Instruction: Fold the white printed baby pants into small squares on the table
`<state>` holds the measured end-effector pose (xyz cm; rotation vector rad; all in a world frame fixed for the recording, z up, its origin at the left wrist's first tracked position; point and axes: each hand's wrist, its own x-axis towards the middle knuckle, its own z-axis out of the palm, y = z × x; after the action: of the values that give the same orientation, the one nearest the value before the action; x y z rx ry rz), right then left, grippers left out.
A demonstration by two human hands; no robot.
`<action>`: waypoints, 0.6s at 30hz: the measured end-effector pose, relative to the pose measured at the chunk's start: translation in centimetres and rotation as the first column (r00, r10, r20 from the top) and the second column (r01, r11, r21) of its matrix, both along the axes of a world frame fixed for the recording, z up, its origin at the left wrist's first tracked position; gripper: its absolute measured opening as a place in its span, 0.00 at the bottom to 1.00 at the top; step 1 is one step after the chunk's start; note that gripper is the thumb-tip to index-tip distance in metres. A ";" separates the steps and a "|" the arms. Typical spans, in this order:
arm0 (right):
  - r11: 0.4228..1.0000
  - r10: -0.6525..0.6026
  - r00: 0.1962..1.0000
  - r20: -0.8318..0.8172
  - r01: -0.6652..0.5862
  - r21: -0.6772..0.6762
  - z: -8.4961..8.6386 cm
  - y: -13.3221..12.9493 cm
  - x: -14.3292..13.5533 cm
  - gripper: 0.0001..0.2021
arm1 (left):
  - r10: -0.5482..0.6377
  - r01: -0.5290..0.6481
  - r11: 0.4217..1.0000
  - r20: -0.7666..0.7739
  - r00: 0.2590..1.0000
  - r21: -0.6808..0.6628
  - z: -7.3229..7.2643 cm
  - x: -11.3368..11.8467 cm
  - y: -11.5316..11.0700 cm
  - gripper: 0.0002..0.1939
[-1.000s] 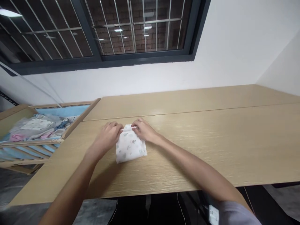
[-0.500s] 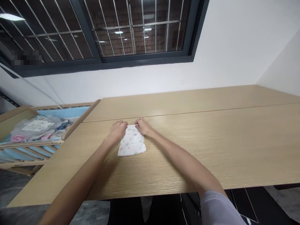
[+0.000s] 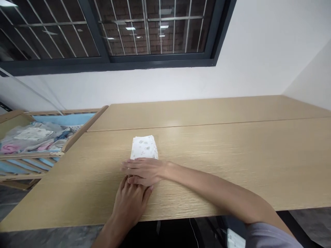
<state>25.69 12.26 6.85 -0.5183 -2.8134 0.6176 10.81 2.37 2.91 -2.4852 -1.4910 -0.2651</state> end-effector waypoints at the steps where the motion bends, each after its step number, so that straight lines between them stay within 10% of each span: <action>1: 0.999 0.011 1.000 0.020 -0.010 -0.031 -0.4 -0.1 -0.1 0.29 | 0.004 -0.004 1.000 0.007 1.000 0.001 -0.2 0.0 0.1 0.21; 12: 0.966 -0.258 0.966 0.011 0.257 0.031 -2.4 9.4 1.7 0.26 | 0.046 -0.046 0.999 0.116 0.992 -0.006 -0.5 -0.4 0.9 0.26; 18: 0.965 -0.245 0.969 0.043 0.239 0.106 -2.6 9.8 1.9 0.28 | 0.033 -0.028 0.997 0.065 0.997 -0.067 0.5 -0.5 1.5 0.26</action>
<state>27.62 22.02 4.23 -0.8555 -2.7534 0.4158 10.29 3.85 3.40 -2.5252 -1.5869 -0.2996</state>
